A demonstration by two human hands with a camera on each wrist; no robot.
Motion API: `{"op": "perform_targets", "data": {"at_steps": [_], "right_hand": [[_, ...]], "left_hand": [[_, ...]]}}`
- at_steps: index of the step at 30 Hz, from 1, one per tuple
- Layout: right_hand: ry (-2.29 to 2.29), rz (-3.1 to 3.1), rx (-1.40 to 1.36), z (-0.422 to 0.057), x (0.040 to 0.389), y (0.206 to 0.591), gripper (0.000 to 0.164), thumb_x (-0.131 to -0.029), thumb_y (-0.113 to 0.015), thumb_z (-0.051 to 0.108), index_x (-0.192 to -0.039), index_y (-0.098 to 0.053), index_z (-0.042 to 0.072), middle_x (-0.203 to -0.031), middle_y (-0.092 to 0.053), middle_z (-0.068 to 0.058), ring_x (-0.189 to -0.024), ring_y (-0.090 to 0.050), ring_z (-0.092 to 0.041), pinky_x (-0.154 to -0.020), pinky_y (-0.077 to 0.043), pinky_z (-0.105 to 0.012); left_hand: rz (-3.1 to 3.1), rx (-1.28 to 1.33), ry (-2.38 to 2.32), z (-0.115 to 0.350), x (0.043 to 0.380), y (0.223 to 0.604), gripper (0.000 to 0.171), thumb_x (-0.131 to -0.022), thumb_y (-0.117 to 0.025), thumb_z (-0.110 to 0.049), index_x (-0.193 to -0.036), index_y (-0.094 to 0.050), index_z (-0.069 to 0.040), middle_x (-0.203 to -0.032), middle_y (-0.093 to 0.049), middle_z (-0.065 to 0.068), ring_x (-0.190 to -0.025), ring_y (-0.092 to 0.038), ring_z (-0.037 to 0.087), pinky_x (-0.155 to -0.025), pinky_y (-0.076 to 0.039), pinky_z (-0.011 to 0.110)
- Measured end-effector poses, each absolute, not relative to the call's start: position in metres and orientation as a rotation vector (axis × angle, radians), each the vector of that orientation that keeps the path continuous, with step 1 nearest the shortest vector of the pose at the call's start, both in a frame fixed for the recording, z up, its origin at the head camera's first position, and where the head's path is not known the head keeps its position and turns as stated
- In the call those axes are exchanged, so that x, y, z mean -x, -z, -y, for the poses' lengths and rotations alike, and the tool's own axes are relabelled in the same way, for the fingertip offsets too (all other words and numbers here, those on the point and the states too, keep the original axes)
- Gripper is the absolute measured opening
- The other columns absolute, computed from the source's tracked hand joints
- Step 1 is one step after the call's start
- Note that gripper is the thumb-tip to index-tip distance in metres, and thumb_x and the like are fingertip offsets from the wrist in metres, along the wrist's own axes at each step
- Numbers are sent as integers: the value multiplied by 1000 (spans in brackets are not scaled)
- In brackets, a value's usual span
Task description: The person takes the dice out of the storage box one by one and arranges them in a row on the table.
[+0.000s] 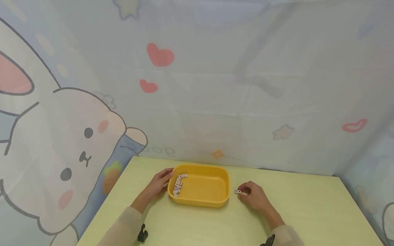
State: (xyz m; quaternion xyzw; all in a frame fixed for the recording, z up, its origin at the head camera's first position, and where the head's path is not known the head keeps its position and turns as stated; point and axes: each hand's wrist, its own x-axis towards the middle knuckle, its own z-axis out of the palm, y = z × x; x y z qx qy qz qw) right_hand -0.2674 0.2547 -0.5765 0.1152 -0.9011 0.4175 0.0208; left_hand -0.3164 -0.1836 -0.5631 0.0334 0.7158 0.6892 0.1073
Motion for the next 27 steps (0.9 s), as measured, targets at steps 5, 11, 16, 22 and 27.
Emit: {"op": "perform_targets", "data": {"at_steps": [5,11,16,22,27], "right_hand": [[-1402,2833,-336,-262,270,581,28,-92,-84,19,-116,-74,7,-110,-70,-4,-100,-62,-20,-84,-54,-28],[-1538,2786,-328,-268,267,585,34,-95,-82,18,-122,-71,0,-114,-70,-10,-100,-62,-21,-81,-54,-26],[-1616,2764,-304,-271,268,585,36,-96,-80,16,-124,-70,-3,-110,-70,-10,-95,-62,-18,-79,-55,-25],[-1688,2730,-290,-269,273,584,39,-97,-79,19,-126,-68,-5,-111,-71,-11,-95,-64,-18,-81,-56,-25],[-1738,2650,-231,-264,276,574,43,-99,-78,20,-129,-65,-7,-113,-70,-14,-98,-64,-20,-81,-57,-26]], "left_hand": [[-2104,-107,-2019,181,312,564,49,-111,-59,-34,-152,-56,-7,-149,-57,17,-125,-61,28,-86,-61,30],[-2089,-123,-2022,178,309,569,53,-111,-58,-37,-153,-54,-6,-151,-55,19,-124,-61,25,-89,-61,32],[-2083,-127,-2025,177,309,572,52,-111,-58,-36,-153,-54,-6,-151,-55,19,-126,-62,27,-89,-62,32],[-2099,-114,-2025,180,311,569,50,-110,-59,-37,-152,-56,-9,-150,-57,16,-125,-61,26,-87,-61,30],[-2133,-118,-2017,180,313,564,51,-110,-60,-37,-151,-56,-7,-149,-57,18,-125,-62,28,-84,-61,29]]}}
